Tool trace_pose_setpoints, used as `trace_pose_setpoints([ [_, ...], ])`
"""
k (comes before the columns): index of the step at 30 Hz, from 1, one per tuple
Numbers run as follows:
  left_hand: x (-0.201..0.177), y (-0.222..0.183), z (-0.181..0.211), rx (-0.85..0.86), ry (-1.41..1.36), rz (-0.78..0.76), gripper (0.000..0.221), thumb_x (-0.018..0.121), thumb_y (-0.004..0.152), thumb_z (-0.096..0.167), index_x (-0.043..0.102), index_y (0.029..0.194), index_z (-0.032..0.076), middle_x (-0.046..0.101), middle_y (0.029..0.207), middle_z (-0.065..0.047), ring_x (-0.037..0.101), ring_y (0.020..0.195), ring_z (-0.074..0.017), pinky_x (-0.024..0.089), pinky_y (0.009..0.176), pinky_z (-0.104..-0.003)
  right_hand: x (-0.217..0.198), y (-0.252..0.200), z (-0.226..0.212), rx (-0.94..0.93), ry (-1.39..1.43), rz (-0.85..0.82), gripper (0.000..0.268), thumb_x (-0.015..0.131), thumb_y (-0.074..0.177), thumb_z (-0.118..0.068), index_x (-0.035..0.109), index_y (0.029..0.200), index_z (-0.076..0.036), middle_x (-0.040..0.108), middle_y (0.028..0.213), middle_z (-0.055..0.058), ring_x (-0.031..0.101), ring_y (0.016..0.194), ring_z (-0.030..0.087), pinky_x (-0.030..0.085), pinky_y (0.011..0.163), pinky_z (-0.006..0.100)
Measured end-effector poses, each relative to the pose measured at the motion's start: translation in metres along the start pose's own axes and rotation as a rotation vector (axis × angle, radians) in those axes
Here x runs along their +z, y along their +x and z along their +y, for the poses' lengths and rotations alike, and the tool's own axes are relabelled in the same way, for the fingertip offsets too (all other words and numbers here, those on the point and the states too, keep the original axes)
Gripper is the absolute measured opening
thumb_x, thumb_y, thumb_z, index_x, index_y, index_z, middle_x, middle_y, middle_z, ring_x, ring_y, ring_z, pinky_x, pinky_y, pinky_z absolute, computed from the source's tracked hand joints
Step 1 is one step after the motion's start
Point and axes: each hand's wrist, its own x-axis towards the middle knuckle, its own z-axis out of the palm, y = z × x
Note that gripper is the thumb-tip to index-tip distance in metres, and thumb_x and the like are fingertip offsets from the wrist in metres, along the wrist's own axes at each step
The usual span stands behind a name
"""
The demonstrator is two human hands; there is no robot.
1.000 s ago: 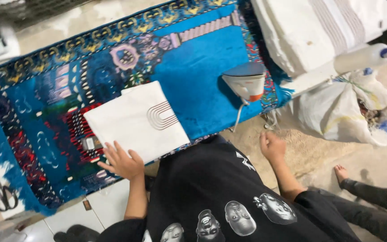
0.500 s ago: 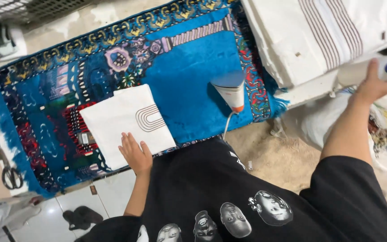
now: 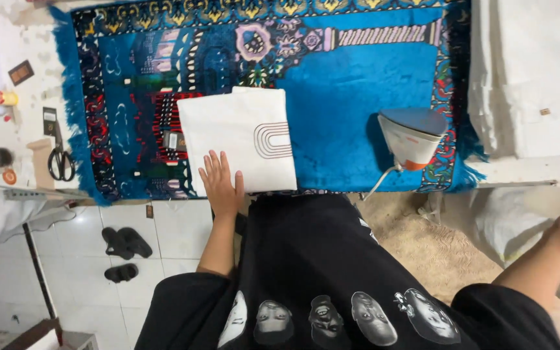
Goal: Folding a white shirt and ironing it to remove wrinkles on a pressing mat.
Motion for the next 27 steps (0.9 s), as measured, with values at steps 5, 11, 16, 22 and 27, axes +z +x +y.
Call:
trace_pose_setpoints([
  [5,-0.004,0.01,-0.049,-0.01,0.007,0.029,0.063,0.04,0.108,0.041,0.033,0.16,0.006,0.023,0.167,-0.02,0.021,0.156,-0.0409,0.016,0.124,-0.061,0.014,-0.212,-0.238,0.016,0.49,-0.042,0.026,0.072,0.105,0.0,0.062,0.129,0.006,0.07,0.126,0.017,0.068,0.111,0.02,0.057,0.099,0.034],
  [11,0.002,-0.005,-0.137,-0.043,-0.086,-0.088,0.077,0.043,0.105,0.052,0.025,0.161,0.002,0.021,0.168,-0.021,0.019,0.155,-0.0395,0.014,0.123,-0.059,0.065,-0.363,-0.384,0.125,0.262,-0.526,0.038,0.079,0.089,-0.005,0.071,0.127,-0.006,0.071,0.119,0.013,0.065,0.113,0.023,0.049,0.1,0.038],
  [16,0.002,-0.014,-0.189,0.117,-0.23,-0.186,0.072,0.048,0.106,0.045,0.026,0.162,0.005,0.017,0.17,-0.02,0.015,0.155,-0.0397,0.01,0.122,-0.057,0.125,-0.432,-0.474,-0.116,0.133,-0.585,0.03,0.087,0.081,-0.011,0.082,0.109,-0.018,0.078,0.106,0.004,0.072,0.106,0.028,0.053,0.1,0.043],
  [22,0.025,-0.014,-0.226,0.231,-0.345,-0.313,0.079,0.04,0.106,0.056,0.014,0.165,0.01,0.0,0.173,-0.013,0.0,0.158,-0.0345,0.001,0.124,-0.057,0.176,-0.486,-0.507,-0.15,0.002,-0.466,0.024,0.087,0.082,-0.017,0.081,0.105,-0.019,0.077,0.099,0.006,0.072,0.102,0.031,0.054,0.091,0.044],
  [27,0.031,-0.01,-0.246,0.409,-0.352,-0.371,0.082,0.042,0.105,0.054,0.011,0.165,0.008,-0.004,0.173,-0.015,-0.005,0.158,-0.0353,0.004,0.124,-0.055,0.178,-0.506,-0.571,-0.045,0.185,-0.335,0.018,0.081,0.086,-0.01,0.075,0.103,-0.015,0.074,0.096,0.006,0.067,0.096,0.017,0.049,0.09,0.036],
])
